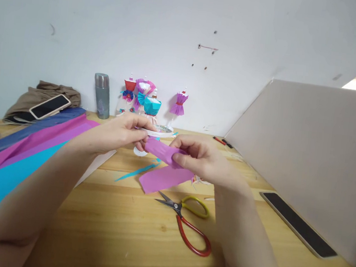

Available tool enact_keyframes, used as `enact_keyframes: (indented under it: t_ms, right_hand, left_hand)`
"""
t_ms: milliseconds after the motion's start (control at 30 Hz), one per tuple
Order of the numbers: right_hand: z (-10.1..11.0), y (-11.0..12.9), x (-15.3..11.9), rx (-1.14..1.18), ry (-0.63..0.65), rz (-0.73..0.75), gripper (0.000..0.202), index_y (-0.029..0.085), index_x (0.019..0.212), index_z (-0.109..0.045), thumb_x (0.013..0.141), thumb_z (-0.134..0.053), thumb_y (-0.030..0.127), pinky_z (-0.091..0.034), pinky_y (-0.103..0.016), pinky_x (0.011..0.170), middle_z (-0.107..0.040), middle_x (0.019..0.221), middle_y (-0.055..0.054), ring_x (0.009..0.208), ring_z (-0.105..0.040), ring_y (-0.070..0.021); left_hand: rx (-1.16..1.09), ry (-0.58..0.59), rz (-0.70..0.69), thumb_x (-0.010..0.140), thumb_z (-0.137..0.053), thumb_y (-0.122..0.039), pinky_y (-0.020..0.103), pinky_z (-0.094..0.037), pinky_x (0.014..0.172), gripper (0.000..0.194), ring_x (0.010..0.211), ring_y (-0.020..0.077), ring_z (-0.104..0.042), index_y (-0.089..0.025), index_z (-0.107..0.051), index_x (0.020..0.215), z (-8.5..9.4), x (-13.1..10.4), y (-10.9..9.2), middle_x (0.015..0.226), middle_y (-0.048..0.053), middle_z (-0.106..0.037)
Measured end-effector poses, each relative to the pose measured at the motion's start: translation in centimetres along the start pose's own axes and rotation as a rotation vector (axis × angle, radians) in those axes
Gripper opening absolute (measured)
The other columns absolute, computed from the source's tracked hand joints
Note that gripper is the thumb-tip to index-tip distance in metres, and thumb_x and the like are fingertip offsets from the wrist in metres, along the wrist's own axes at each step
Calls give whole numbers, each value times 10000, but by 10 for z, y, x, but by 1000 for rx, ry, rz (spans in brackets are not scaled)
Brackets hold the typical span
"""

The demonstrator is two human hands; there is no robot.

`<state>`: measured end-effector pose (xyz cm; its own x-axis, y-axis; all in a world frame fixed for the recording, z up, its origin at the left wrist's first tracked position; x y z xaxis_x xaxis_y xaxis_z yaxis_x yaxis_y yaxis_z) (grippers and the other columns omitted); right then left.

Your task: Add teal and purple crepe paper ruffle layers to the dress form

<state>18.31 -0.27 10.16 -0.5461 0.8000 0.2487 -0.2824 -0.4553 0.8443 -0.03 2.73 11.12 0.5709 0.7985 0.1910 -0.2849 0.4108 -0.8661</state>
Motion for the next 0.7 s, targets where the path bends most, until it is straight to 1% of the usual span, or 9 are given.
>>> enact_keyframes:
  t_ms: [100, 200, 333, 400, 467, 533, 633, 700]
  right_hand:
    - [0, 1, 0, -25, -11, -28, 50, 181, 689, -530, 695, -533, 132, -291, -230, 511, -469, 610, 47, 543, -386, -80]
    - [0, 1, 2, -60, -37, -44, 24, 184, 695, -519, 712, -535, 177, -276, -238, 516, -434, 623, 46, 555, -370, -86]
    - [-2, -2, 6, -95, -54, -21, 207, 184, 657, -497, 770, -611, 315, -261, -242, 524, -381, 604, 51, 557, -344, -84]
    - [-2, -3, 8, -86, -71, -2, 239, 179, 656, -510, 788, -615, 348, -262, -242, 530, -383, 604, 49, 562, -341, -83]
    - [-1, -2, 7, -70, -79, 3, 192, 171, 693, -547, 795, -606, 323, -275, -239, 538, -416, 621, 43, 577, -364, -86]
    - [-1, -1, 5, -60, -49, -3, 143, 167, 713, -563, 790, -602, 281, -287, -237, 540, -442, 630, 39, 581, -385, -87]
    - [-1, -1, 2, -52, 7, -16, 130, 174, 680, -533, 770, -597, 242, -284, -237, 526, -440, 613, 38, 565, -388, -85]
    - [-1, -4, 3, -56, 8, -30, 90, 179, 688, -530, 753, -577, 219, -283, -240, 524, -434, 612, 39, 562, -387, -88]
  left_hand:
    - [-22, 5, 18, 858, -600, -276, 284, -584, 705, 231, 708, 154, -696, -115, -681, 1003, -1, 1, 2, 814, 63, -726]
    - [-37, 18, 17, 869, -593, -267, 278, -585, 700, 205, 710, 156, -704, -117, -671, 984, -2, 2, 2, 802, 62, -726]
    - [-23, 6, 2, 864, -594, -249, 237, -560, 651, 171, 691, 135, -682, -119, -676, 938, -4, 3, 1, 757, 35, -690]
    - [-30, -2, 0, 859, -598, -245, 229, -555, 643, 164, 677, 125, -668, -120, -677, 928, -5, 3, 0, 740, 23, -673]
    - [-40, -11, -6, 855, -602, -245, 226, -550, 638, 162, 665, 117, -655, -119, -678, 921, -5, 3, 1, 740, 20, -667]
    - [-46, -18, -3, 856, -601, -245, 225, -545, 638, 168, 664, 116, -653, -117, -682, 927, -5, 3, 2, 750, 24, -671]
    - [-45, -24, 15, 859, -600, -245, 227, -545, 647, 181, 672, 121, -663, -115, -682, 955, -3, 4, 4, 755, 28, -680]
    - [-50, -25, 27, 858, -603, -249, 232, -552, 650, 185, 679, 129, -673, -116, -675, 966, -3, 4, 4, 737, 26, -680]
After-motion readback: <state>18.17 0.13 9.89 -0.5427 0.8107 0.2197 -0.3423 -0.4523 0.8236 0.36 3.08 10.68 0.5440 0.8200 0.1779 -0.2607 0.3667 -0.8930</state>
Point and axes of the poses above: each hand's wrist, its own x-axis towards the middle knuckle, its own z-axis out of the back of the hand, y = z × x, the point moved 4 cm from there along x, towards the middle knuckle
